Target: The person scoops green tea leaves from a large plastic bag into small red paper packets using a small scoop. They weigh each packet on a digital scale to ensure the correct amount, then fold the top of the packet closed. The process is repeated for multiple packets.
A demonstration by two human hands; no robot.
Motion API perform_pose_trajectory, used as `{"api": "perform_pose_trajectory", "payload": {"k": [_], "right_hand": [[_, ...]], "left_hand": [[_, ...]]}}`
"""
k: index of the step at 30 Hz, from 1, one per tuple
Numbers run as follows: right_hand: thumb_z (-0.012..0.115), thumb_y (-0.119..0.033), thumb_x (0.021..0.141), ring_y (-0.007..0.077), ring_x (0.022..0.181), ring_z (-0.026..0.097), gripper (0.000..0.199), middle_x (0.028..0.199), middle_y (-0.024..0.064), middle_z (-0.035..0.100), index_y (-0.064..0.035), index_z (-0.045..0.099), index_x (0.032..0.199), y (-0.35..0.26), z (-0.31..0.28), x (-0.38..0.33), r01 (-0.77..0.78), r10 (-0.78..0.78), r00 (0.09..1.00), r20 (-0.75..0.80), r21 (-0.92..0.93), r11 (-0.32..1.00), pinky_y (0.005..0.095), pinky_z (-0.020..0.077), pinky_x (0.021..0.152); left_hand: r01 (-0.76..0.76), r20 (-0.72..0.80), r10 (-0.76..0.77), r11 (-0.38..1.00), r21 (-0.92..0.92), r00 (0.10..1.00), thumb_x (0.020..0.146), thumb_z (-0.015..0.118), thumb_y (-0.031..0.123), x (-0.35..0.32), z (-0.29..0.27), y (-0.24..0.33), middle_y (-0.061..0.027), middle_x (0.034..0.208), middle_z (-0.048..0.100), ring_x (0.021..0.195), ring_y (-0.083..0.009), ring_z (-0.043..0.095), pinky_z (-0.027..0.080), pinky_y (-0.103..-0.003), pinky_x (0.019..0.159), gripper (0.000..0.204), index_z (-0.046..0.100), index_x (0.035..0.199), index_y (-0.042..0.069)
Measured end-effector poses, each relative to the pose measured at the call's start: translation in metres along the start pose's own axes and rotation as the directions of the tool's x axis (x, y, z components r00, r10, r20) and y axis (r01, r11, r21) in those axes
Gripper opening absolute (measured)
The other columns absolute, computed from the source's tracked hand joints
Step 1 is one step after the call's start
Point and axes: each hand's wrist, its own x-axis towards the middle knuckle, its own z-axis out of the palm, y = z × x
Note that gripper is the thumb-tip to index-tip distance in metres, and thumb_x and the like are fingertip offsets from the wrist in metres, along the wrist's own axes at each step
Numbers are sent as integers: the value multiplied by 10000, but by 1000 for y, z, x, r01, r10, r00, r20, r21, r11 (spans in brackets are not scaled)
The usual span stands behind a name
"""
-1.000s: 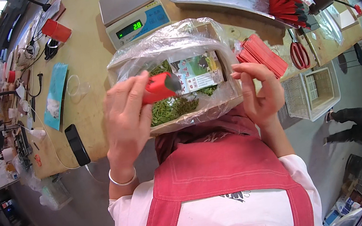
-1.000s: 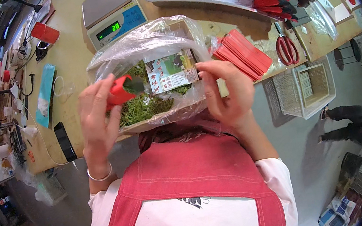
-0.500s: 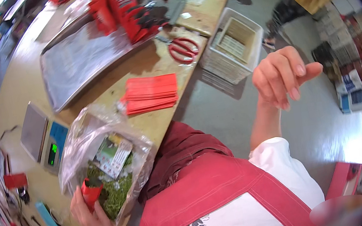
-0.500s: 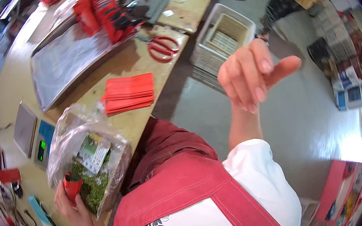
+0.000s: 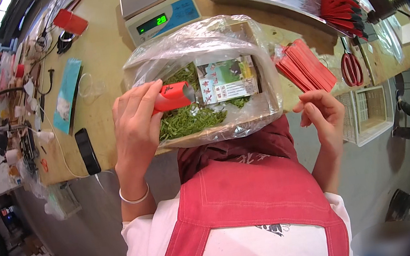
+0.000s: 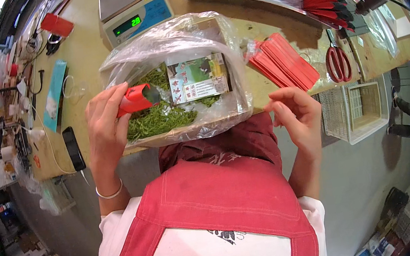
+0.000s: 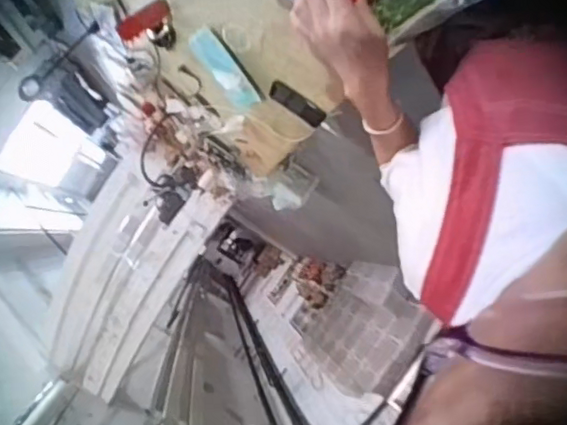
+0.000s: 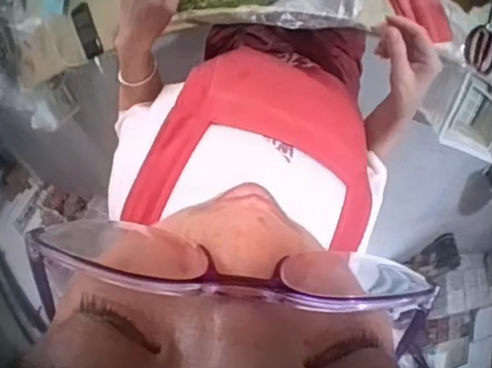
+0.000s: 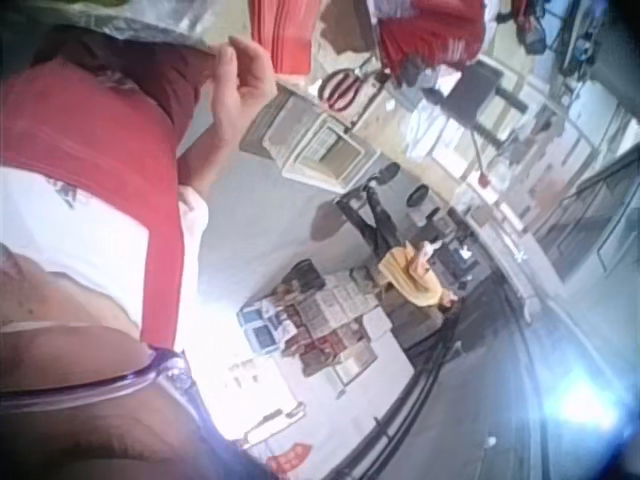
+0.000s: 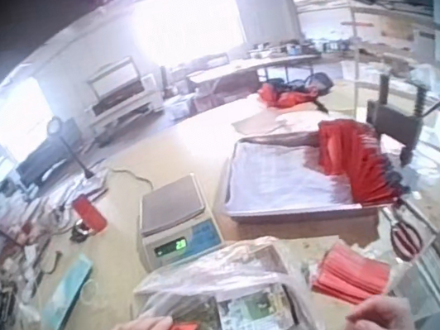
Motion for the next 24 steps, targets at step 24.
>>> {"api": "perform_pose_trajectory", "payload": {"k": [24], "right_hand": [[639,-153,1059,28,572,506,184,826,71,726,18,696,1095,23,8,9,-14,16,998,-67,30,999,190,401,519]], "left_hand": [[-25,10,24,992,126,1000,846,691,-4,1,5,-10,-117,1318,658,1233,-316,586,403,-461,1079,530,653,1372,52]]}}
